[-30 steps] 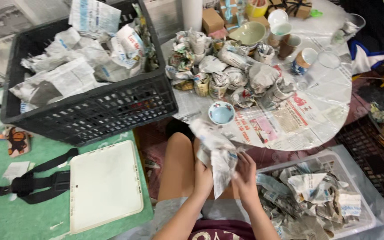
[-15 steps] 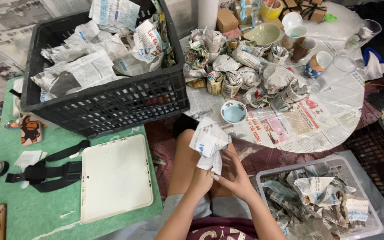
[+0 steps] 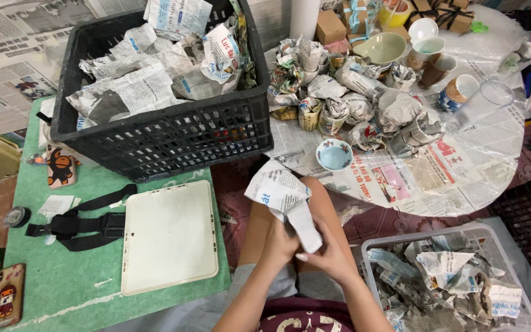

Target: The person sits on the floor and wraps small ceramic items, including cups and bowls, in newspaper. They fold the paper around each item and place the wrapped bundles into a black crate or onto a nearby table.

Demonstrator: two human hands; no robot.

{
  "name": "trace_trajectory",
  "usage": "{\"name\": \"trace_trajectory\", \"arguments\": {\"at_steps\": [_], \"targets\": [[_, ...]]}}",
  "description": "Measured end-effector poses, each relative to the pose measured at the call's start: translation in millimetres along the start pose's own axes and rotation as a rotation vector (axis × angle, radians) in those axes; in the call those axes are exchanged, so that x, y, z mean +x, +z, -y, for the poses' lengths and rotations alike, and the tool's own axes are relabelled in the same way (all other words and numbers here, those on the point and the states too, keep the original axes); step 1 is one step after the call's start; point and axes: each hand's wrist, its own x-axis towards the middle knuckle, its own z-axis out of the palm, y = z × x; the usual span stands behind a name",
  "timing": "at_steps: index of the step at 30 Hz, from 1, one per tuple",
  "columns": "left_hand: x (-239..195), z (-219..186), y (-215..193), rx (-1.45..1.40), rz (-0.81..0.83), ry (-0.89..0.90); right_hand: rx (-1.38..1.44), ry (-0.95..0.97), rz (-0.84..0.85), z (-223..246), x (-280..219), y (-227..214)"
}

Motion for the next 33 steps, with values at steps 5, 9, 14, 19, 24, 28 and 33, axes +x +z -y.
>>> {"name": "trace_trajectory", "arguments": {"at_steps": [5, 9, 14, 19, 24, 28, 33], "targets": [[-0.1, -10.5, 0.2, -0.191, -0.022, -0.008, 0.074, 0.139, -0.182, -13.9, 5.4, -4.8], [11.5, -13.3, -22.0, -0.536, -0.118, -0.297, 0.219, 0.171, -0.236, -19.1, 7.7, -22.5], [13.8, -0.7, -56.1, -0.601, -0.244, -0.300, 0.478, 0.418, -0.424, -20.5, 17.0, -41.6], [0.6, 35.3, -71.0, -0.560, -0.166, -0.359, 0.388, 0.484, -0.383, -18.4, 46.9, -58.8], [1.7, 54.0, -81.3, -0.396, -0.231, -0.241, -0.051, 0.591, -0.161, -15.8, 60.3, -79.9], [6.4, 33.4, -84.9, -0.306, -0.442, -0.141, -0.322, 0.374, 0.095, -36.0, 55.8, -105.3], [-0.9, -16.6, -69.9, 0.672, -0.541, 0.344, -0.270, 0.439, -0.142, -55.5, 61.8, -121.9]]}}
